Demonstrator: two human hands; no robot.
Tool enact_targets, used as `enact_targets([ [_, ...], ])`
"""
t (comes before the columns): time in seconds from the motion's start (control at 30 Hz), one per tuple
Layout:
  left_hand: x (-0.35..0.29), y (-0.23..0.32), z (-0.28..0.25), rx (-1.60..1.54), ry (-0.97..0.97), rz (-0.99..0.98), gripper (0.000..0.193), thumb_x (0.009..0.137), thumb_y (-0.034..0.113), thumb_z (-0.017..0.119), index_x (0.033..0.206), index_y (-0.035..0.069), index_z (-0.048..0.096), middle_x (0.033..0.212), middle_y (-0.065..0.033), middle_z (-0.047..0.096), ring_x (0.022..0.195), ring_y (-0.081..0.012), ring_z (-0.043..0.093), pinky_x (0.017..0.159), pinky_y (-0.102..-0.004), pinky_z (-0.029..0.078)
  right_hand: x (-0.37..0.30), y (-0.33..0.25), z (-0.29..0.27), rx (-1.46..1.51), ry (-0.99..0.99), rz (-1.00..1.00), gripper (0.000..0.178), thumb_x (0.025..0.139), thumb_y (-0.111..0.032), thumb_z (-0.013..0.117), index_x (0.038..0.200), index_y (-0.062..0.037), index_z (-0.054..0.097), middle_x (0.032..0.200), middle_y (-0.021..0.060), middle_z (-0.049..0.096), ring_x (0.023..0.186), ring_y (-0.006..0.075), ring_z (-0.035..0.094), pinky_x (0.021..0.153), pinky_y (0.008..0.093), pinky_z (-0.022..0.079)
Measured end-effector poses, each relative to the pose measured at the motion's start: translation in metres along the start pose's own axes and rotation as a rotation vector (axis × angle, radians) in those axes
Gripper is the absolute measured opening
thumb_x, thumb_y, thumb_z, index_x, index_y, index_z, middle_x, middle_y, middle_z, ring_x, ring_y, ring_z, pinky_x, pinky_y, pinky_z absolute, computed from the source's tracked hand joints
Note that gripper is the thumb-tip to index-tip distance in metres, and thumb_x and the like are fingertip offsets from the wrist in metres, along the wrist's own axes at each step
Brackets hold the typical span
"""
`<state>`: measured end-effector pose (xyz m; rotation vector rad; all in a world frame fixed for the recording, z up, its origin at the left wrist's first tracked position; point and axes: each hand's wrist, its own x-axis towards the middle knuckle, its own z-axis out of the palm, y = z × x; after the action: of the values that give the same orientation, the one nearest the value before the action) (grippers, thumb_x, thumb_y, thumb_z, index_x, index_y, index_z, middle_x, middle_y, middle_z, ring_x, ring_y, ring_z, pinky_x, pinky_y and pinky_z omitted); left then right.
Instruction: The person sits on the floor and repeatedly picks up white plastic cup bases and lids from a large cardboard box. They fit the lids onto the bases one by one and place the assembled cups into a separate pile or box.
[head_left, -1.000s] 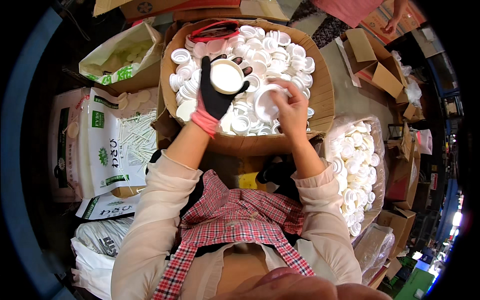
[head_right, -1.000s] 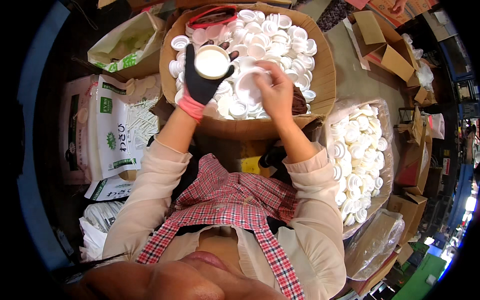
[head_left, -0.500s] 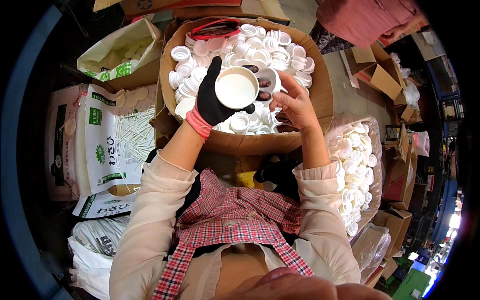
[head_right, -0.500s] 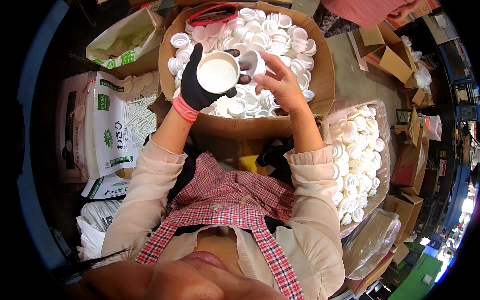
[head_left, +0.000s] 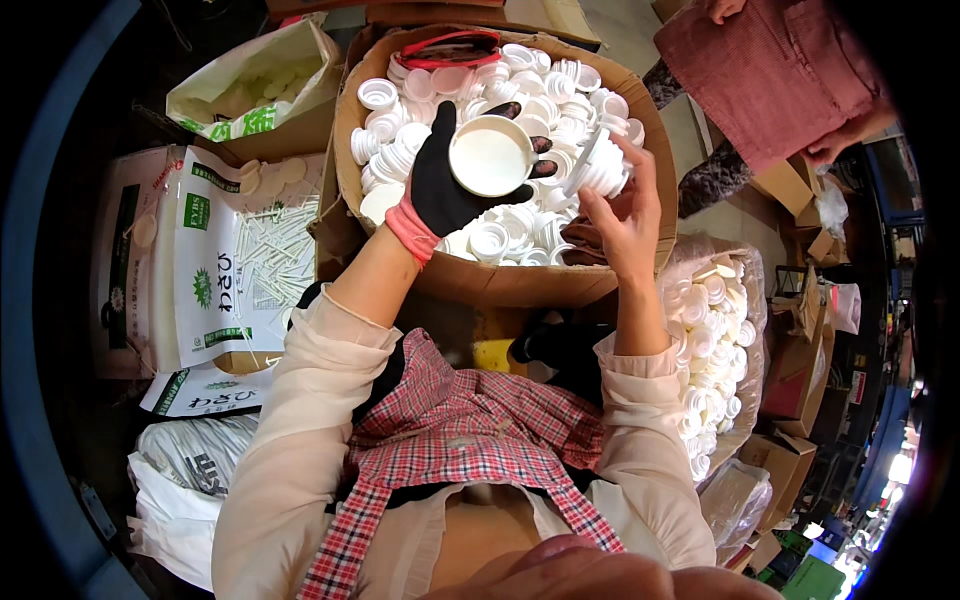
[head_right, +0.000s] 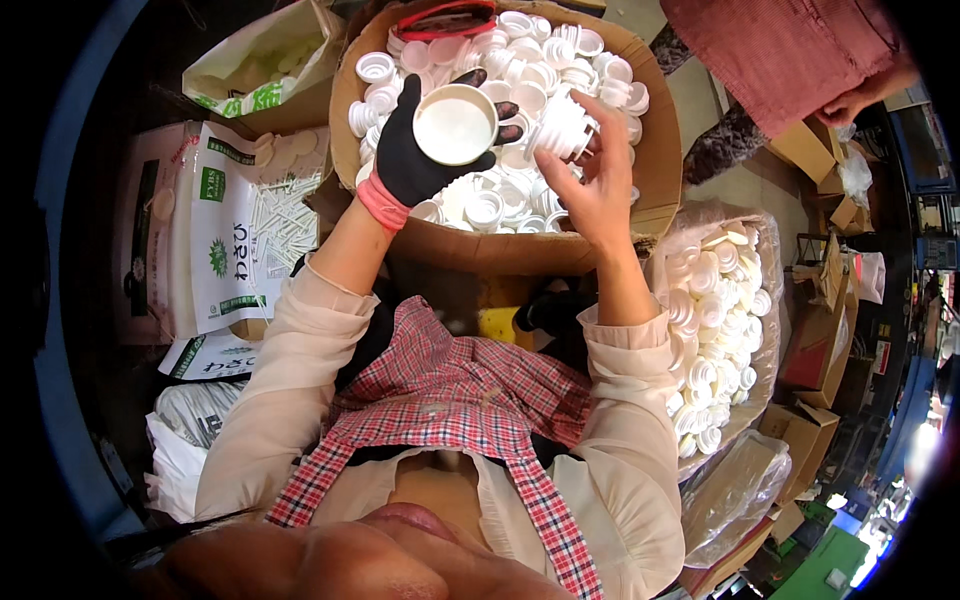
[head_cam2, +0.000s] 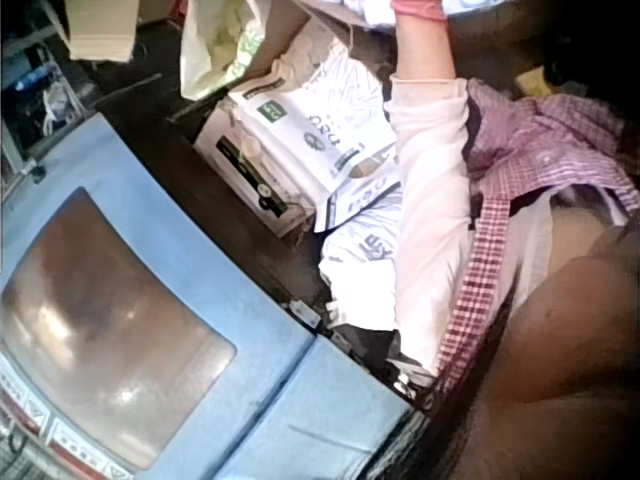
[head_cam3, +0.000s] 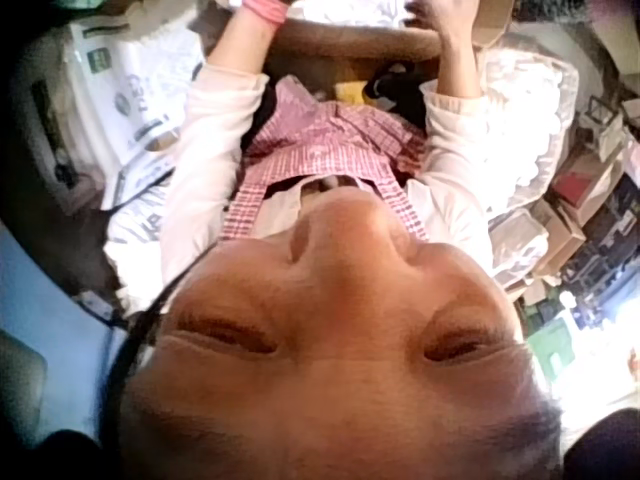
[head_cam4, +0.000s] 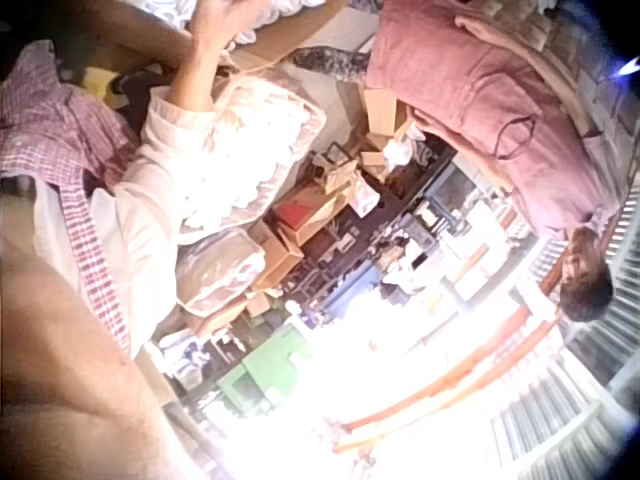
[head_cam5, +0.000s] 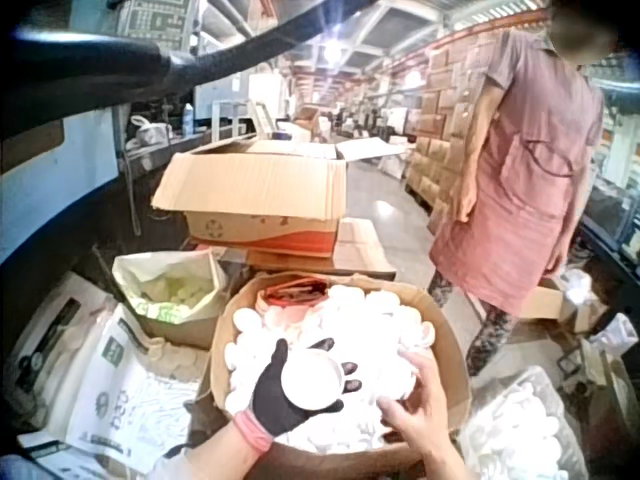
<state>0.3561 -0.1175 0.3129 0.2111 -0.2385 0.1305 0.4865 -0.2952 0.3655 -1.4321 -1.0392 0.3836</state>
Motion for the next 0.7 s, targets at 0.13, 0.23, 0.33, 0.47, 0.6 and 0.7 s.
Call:
enact_targets([
  [0.13,0.0,-0.023,0.002,0.421,0.178,0.126,0.067,0.096,0.058,0.034,0.143,0.011,0.034,0.138,-0.0173,0.045,0.125,-0.0344,0.048,0.1,-0.0525,0.042,-0.006,-0.011,0.018,-0.02,-0.045,-0.149,0.061,0.073,-0.003,0.075,0.128,-0.0083,0.05,0.119,0.0073,0.045,0.104,0.018,0.055,0.079,0.0274,0.054],
  [0.23,0.001,-0.029,0.003,0.229,0.113,0.087,0.06,0.101,0.045,0.03,0.143,0.003,0.03,0.137,-0.0145,0.046,0.126,-0.0265,0.047,0.106,-0.0409,0.038,-0.006,-0.011,0.022,-0.219,-0.163,-0.128,0.061,0.07,0.0,0.077,0.127,-0.0086,0.054,0.121,0.0063,0.044,0.108,0.0162,0.053,0.082,0.0261,0.052],
  [0.33,0.002,-0.033,0.003,0.505,0.074,0.198,0.054,0.098,0.031,0.048,0.14,0.001,0.034,0.135,-0.0137,0.048,0.123,-0.0244,0.05,0.102,-0.0374,0.042,-0.007,-0.006,0.023,-0.337,-0.142,-0.142,0.061,0.069,-0.001,0.078,0.126,-0.0083,0.056,0.116,0.0057,0.046,0.098,0.0126,0.054,0.071,0.0212,0.051],
  [0.47,0.001,-0.034,0.007,1.334,0.107,0.426,0.059,0.086,0.007,0.066,0.136,-0.002,0.036,0.135,-0.0127,0.049,0.118,-0.0216,0.053,0.099,-0.0317,0.043,-0.008,-0.001,0.023,-0.384,-0.135,-0.135,0.062,0.068,-0.003,0.079,0.126,-0.0081,0.057,0.111,0.0054,0.049,0.082,0.0083,0.052,0.057,0.0182,0.044],
  [0.6,0.001,-0.032,0.001,1.512,0.114,0.467,0.063,0.082,0.006,0.069,0.136,-0.001,0.038,0.136,-0.0128,0.049,0.117,-0.0207,0.053,0.1,-0.0314,0.042,-0.006,-0.001,0.026,-0.375,-0.115,-0.163,0.058,0.067,-0.007,0.079,0.123,-0.0113,0.06,0.102,0.007,0.051,0.081,0.0148,0.054,0.058,0.0241,0.045],
  [0.7,0.0,-0.03,0.007,1.578,0.128,0.464,0.066,0.079,0.006,0.072,0.135,-0.001,0.039,0.136,-0.0129,0.049,0.118,-0.0211,0.053,0.101,-0.032,0.041,-0.006,-0.004,0.028,-0.403,-0.121,-0.172,0.058,0.068,-0.007,0.078,0.123,-0.0113,0.06,0.104,0.0073,0.051,0.082,0.0153,0.054,0.058,0.0242,0.045],
])
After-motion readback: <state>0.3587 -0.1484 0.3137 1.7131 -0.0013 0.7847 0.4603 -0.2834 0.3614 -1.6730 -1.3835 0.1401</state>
